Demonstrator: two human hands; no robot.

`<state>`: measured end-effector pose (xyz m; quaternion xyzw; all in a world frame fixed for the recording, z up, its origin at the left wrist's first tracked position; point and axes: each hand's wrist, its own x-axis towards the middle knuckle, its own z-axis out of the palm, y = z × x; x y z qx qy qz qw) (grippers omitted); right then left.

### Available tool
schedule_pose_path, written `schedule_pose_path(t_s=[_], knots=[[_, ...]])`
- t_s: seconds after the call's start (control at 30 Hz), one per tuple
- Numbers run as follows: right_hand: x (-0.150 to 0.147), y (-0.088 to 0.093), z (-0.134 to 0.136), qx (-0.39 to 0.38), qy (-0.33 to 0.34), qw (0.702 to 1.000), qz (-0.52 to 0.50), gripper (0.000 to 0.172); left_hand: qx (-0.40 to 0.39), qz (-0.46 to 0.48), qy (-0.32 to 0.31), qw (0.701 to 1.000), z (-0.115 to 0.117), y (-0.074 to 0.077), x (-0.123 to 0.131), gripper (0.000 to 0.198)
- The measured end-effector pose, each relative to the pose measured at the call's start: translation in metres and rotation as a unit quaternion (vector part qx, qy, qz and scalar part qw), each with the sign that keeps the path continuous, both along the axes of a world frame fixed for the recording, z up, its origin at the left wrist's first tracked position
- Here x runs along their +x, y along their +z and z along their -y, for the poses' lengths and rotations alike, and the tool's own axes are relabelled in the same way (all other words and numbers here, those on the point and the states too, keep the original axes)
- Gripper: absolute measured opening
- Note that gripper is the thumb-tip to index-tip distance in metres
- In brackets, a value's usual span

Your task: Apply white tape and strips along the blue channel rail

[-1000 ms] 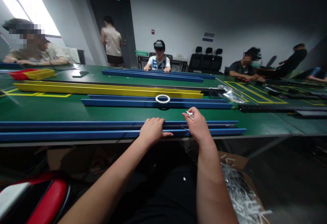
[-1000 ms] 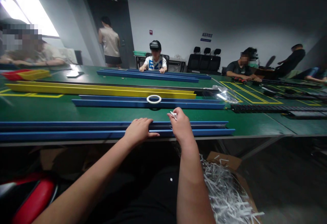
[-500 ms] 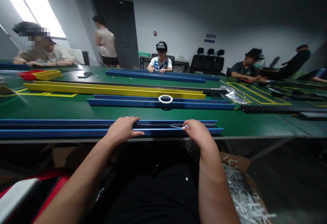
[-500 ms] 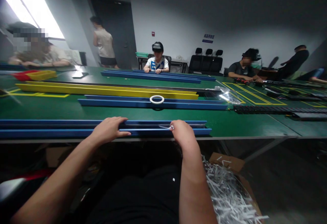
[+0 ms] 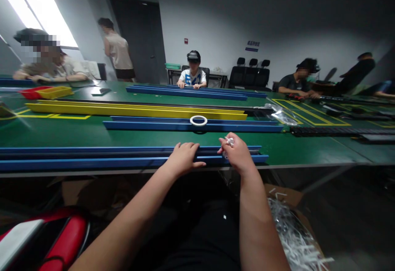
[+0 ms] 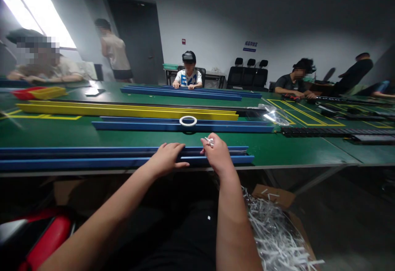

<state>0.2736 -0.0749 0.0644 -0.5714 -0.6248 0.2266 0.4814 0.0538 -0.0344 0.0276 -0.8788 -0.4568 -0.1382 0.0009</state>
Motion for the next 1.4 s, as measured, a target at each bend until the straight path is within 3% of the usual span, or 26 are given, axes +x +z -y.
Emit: schedule_pose_path(t_s=[0.13,0.27,0.47,0.57,0.67,0.73,0.83,0.93,1.07,1.17,1.4], knots=[[0.002,-0.001,-0.003,0.031,-0.059,0.998,-0.002,0.033,0.023,-0.011,0.020,0.999,0.000,0.000,0.041,0.066],[0.007,0.002,-0.003,0.053,-0.088,0.994,0.018,0.031,0.045,-0.015,0.029,0.998,-0.002,-0.001,0.040,0.062],[0.018,0.008,-0.001,0.044,-0.089,0.994,0.042,0.032,0.053,-0.018,0.036,0.998,-0.003,-0.005,-0.006,0.069],[0.023,0.004,-0.003,0.035,-0.067,0.987,0.141,0.026,0.045,-0.024,0.052,0.997,-0.006,-0.004,-0.043,0.072],[0.023,-0.005,-0.005,-0.029,-0.015,0.966,0.258,0.018,0.025,-0.029,0.059,0.997,-0.011,-0.003,-0.080,0.074],[0.021,-0.012,-0.005,-0.077,0.002,0.946,0.315,0.023,0.011,-0.026,0.065,0.997,-0.013,-0.002,-0.098,0.076],[0.019,-0.016,-0.003,-0.110,0.014,0.925,0.364,0.021,0.003,-0.020,0.071,0.997,-0.015,-0.003,-0.110,0.079],[0.019,-0.013,-0.001,-0.101,0.022,0.922,0.372,0.017,0.003,-0.016,0.064,0.998,-0.016,-0.003,-0.112,0.078],[0.022,-0.003,0.000,-0.052,0.029,0.947,0.316,0.017,-0.011,-0.020,0.046,0.999,-0.016,-0.001,-0.109,0.079],[0.022,0.000,-0.001,-0.017,0.000,0.961,0.275,0.013,-0.020,-0.021,0.046,0.999,-0.015,0.003,-0.093,0.080],[0.020,0.002,-0.003,0.008,-0.014,0.974,0.228,0.026,0.008,0.005,-0.040,0.999,-0.004,0.005,0.002,0.073]])
